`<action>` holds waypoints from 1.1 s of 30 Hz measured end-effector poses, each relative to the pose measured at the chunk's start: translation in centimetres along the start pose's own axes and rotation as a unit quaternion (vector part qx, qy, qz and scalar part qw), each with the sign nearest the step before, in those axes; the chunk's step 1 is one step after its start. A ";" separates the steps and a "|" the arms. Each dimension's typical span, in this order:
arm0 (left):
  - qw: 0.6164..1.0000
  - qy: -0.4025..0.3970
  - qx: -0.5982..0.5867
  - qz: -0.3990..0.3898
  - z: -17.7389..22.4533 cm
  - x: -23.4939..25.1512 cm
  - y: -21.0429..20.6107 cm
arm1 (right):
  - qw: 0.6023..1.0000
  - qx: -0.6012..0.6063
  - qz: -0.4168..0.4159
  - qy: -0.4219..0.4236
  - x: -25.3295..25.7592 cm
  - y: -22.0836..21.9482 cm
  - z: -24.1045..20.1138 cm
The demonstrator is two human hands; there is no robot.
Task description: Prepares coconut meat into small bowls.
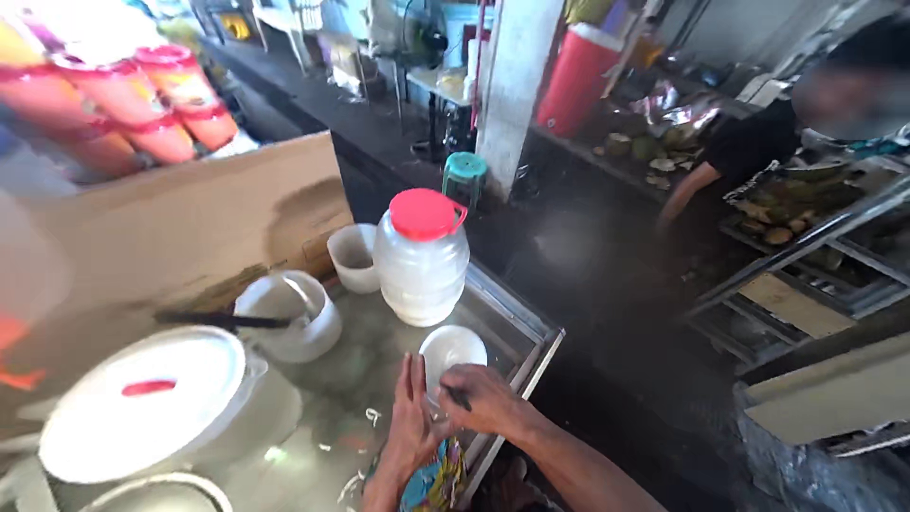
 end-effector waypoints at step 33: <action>0.980 -0.048 0.180 -0.070 0.9 4.4 -2.7 | 0.992 0.113 0.002 0.060 1.2 0.7 4.9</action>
Point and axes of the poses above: each hand's wrist, its own x-axis towards the middle knuckle, its own y-axis out of the back of the hand, z = x × y, the point moved 3 cm from there along x, towards the middle knuckle, and after that the axes turned 8 degrees about z, right-handed, at the moved point
